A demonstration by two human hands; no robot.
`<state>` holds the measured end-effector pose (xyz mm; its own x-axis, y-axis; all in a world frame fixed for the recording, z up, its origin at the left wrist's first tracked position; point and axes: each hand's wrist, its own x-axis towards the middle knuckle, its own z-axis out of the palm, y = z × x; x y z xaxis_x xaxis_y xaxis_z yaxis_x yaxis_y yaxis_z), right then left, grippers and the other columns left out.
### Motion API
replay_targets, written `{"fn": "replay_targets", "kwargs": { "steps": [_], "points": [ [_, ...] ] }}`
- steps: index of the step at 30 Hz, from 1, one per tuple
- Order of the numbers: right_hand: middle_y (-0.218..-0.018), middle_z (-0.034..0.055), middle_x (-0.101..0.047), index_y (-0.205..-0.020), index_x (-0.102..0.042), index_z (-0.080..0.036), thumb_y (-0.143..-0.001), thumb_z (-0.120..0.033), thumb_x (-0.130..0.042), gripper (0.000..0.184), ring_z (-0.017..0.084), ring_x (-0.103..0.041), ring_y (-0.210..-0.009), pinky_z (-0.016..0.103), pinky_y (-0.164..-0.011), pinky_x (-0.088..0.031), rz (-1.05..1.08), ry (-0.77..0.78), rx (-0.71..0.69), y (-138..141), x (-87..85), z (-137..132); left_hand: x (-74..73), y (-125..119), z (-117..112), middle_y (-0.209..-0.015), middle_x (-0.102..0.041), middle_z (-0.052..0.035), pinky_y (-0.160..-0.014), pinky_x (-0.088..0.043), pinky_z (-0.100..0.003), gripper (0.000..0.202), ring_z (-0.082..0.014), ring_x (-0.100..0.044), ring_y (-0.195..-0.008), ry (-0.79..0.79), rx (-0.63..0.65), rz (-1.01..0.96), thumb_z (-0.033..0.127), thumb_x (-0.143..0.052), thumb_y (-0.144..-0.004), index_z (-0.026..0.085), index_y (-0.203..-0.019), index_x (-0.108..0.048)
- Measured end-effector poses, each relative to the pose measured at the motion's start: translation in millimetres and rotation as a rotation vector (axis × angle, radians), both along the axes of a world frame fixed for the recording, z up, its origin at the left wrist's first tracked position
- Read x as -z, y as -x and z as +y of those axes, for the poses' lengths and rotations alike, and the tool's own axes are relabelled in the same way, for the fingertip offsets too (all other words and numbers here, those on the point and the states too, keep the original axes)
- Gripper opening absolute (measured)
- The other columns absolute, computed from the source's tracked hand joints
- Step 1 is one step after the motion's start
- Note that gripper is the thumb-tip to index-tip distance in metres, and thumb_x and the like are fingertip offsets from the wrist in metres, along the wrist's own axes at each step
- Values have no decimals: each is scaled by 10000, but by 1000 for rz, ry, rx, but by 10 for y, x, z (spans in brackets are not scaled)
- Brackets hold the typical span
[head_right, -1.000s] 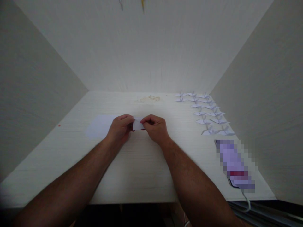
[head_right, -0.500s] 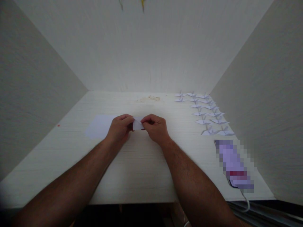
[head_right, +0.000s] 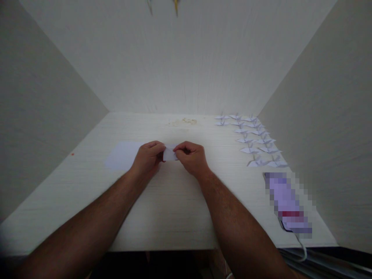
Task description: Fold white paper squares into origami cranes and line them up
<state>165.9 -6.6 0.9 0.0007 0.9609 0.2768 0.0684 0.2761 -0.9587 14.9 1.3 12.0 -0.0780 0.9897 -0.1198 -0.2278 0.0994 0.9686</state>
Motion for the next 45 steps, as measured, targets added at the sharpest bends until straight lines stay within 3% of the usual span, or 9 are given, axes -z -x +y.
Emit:
{"fn": "replay_targets", "kwargs": {
  "steps": [6, 17, 22, 32, 45],
  "points": [
    [-610, -18, -651, -657, -666, -189, -685, -243, -699, 69, 103, -567, -558, 241, -544, -478, 5, 12, 18, 23, -4, 1, 32, 21, 13, -444, -496, 23, -429, -322, -228, 118, -90, -435, -417, -42, 11, 31, 182, -659, -606, 164, -524, -575],
    [-569, -36, -624, -657, -616, -183, -640, -210, -691, 82, 110, -596, -522, 263, -530, -552, 120, 170, -21, 60, -39, 3, 77, 71, 31, -482, -547, 7, -457, -377, -225, 119, -102, -491, -453, -128, 8, 159, 214, -660, -666, 160, -573, -610],
    [-602, -26, -642, -690, -630, -182, -670, -208, -663, 47, 100, -593, -551, 236, -543, -502, 30, 98, 10, 58, 7, -1, 39, 37, 10, -527, -548, 7, -410, -393, -232, 218, -112, -494, -453, -45, 114, 37, 328, -695, -691, 161, -593, -594],
    [-602, -27, -623, -697, -626, -188, -690, -223, -654, 44, 101, -559, -540, 243, -551, -463, 24, 60, -10, 63, 54, -3, 50, 35, 21, -523, -552, 31, -413, -401, -210, 142, -87, -494, -443, -69, 94, 176, 238, -739, -622, 159, -627, -621],
    [-592, -36, -601, -684, -625, -187, -699, -222, -655, 49, 94, -525, -536, 235, -534, -428, -24, 26, -19, 56, 76, 1, 46, 46, 11, -522, -567, 23, -428, -398, -213, 177, -94, -507, -455, -75, 129, 217, 282, -743, -652, 154, -635, -622]
  ]
}}
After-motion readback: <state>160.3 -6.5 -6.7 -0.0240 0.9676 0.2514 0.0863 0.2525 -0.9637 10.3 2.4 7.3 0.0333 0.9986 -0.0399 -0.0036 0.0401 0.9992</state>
